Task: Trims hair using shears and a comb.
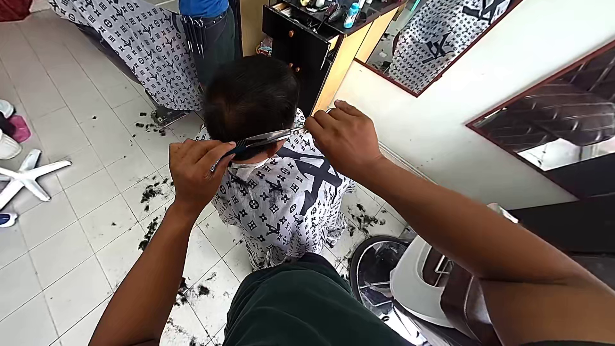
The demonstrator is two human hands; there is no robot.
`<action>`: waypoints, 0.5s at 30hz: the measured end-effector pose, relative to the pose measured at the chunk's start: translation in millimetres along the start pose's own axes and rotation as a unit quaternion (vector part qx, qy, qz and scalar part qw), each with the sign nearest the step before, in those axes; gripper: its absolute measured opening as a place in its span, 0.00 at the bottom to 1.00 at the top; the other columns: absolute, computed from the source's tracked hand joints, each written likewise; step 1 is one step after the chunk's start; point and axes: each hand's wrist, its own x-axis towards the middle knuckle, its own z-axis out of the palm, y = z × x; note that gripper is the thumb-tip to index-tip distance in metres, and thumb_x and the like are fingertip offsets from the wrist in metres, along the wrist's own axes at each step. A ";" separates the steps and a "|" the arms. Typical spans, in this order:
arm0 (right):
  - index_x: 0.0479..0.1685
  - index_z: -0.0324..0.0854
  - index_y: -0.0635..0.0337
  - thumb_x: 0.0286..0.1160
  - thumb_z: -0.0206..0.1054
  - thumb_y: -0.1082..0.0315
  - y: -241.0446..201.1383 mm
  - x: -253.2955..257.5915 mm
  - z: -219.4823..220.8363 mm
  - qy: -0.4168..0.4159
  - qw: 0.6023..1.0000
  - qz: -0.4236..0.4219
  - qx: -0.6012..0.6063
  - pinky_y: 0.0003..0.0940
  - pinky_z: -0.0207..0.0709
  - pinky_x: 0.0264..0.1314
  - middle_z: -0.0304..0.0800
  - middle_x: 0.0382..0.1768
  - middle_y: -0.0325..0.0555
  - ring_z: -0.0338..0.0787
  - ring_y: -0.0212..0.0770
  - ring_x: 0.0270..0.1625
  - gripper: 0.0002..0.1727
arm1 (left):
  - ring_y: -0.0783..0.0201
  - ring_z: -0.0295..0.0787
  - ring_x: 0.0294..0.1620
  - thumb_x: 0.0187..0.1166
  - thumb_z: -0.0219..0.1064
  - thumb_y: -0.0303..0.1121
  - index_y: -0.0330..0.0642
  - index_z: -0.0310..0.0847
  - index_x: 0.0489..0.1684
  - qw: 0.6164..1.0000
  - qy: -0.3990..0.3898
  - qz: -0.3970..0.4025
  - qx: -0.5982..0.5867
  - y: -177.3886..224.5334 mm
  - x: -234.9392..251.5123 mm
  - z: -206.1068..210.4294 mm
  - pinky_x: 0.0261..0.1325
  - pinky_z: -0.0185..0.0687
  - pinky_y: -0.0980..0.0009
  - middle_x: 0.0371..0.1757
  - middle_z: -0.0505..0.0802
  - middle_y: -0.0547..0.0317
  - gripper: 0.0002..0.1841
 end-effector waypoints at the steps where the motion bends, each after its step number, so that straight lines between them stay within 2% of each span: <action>1: 0.42 0.81 0.68 0.75 0.61 0.86 0.6 -2.9 -2.5 0.001 1.000 -0.001 0.003 0.56 0.80 0.65 0.88 0.34 0.58 0.92 0.58 0.38 0.07 | 0.54 0.86 0.43 0.78 0.74 0.33 0.44 0.95 0.47 1.000 0.007 0.005 -0.002 -0.5 0.7 -0.2 0.51 0.68 0.57 0.46 0.96 0.50 0.07; 4: 0.42 0.81 0.69 0.78 0.59 0.84 7.8 -15.6 -10.2 0.019 0.999 0.014 0.031 0.57 0.82 0.62 0.90 0.36 0.60 0.93 0.60 0.38 0.06 | 0.53 0.86 0.46 0.78 0.75 0.34 0.41 0.93 0.49 0.999 0.036 -0.009 -0.037 -4.1 3.1 -4.4 0.53 0.69 0.58 0.46 0.95 0.46 0.09; 6: 0.43 0.83 0.68 0.78 0.63 0.78 15.5 -23.2 -14.3 0.026 0.997 0.047 0.063 0.60 0.83 0.61 0.91 0.38 0.61 0.93 0.61 0.40 0.04 | 0.60 0.89 0.53 0.84 0.69 0.34 0.34 0.88 0.59 0.993 0.045 -0.075 -0.083 -8.2 6.5 -12.1 0.60 0.82 0.66 0.51 0.94 0.45 0.14; 7: 0.45 0.84 0.68 0.75 0.67 0.74 19.1 -25.5 -16.9 0.019 0.994 0.068 0.081 0.62 0.82 0.60 0.91 0.40 0.61 0.93 0.62 0.42 0.06 | 0.69 0.88 0.50 0.89 0.61 0.34 0.31 0.85 0.63 0.986 0.045 -0.111 -0.117 -11.1 9.4 -14.2 0.56 0.83 0.73 0.51 0.93 0.48 0.16; 8: 0.46 0.85 0.68 0.72 0.72 0.70 22.2 -26.7 -19.2 0.012 0.991 0.089 0.096 0.62 0.82 0.57 0.91 0.41 0.62 0.93 0.63 0.44 0.10 | 0.77 0.85 0.40 0.93 0.54 0.35 0.30 0.83 0.63 0.979 0.038 -0.137 -0.145 -13.2 12.4 -13.6 0.44 0.80 0.79 0.49 0.94 0.53 0.18; 9: 0.46 0.85 0.68 0.69 0.75 0.66 24.6 -27.2 -20.2 0.007 0.989 0.107 0.103 0.61 0.82 0.51 0.91 0.40 0.62 0.93 0.63 0.43 0.14 | 0.77 0.84 0.35 0.94 0.51 0.34 0.28 0.83 0.62 0.976 0.001 -0.144 -0.162 -14.0 13.7 -13.4 0.39 0.80 0.78 0.47 0.95 0.52 0.19; 10: 0.46 0.85 0.68 0.68 0.77 0.63 26.3 -27.2 -20.7 0.001 0.987 0.121 0.107 0.60 0.80 0.42 0.91 0.40 0.61 0.92 0.64 0.42 0.17 | 0.70 0.88 0.38 0.93 0.52 0.33 0.28 0.85 0.61 0.976 -0.060 -0.128 -0.165 -14.1 12.8 -12.8 0.44 0.83 0.72 0.47 0.96 0.48 0.19; 11: 0.46 0.85 0.68 0.68 0.77 0.63 27.3 -26.4 -21.3 -0.011 0.986 0.130 0.108 0.60 0.79 0.35 0.91 0.39 0.62 0.92 0.64 0.40 0.17 | 0.60 0.93 0.47 0.90 0.56 0.33 0.31 0.88 0.60 0.975 -0.127 -0.094 -0.159 -15.0 10.3 -9.9 0.55 0.87 0.62 0.49 0.96 0.45 0.17; 12: 0.47 0.85 0.68 0.70 0.75 0.67 27.6 -24.9 -22.3 -0.027 0.984 0.137 0.108 0.61 0.78 0.31 0.90 0.39 0.62 0.92 0.65 0.37 0.14 | 0.53 0.92 0.53 0.87 0.61 0.34 0.35 0.90 0.59 0.971 -0.176 -0.057 -0.154 -17.8 5.3 -3.7 0.62 0.84 0.56 0.51 0.95 0.45 0.16; 13: 0.47 0.85 0.68 0.73 0.71 0.71 27.6 -23.5 -22.9 -0.042 0.984 0.138 0.104 0.62 0.77 0.28 0.90 0.38 0.63 0.92 0.66 0.35 0.10 | 0.49 0.89 0.55 0.84 0.65 0.36 0.39 0.91 0.59 0.968 -0.203 -0.029 -0.145 -20.9 -1.0 2.9 0.62 0.80 0.52 0.51 0.94 0.45 0.15; 15: 0.46 0.84 0.68 0.76 0.65 0.77 27.9 -20.7 -21.6 -0.058 0.986 0.129 0.086 0.61 0.76 0.26 0.89 0.36 0.62 0.91 0.66 0.33 0.06 | 0.48 0.89 0.53 0.79 0.72 0.36 0.43 0.93 0.56 0.973 -0.198 -0.018 -0.117 -25.2 -8.9 8.7 0.58 0.78 0.50 0.50 0.95 0.47 0.13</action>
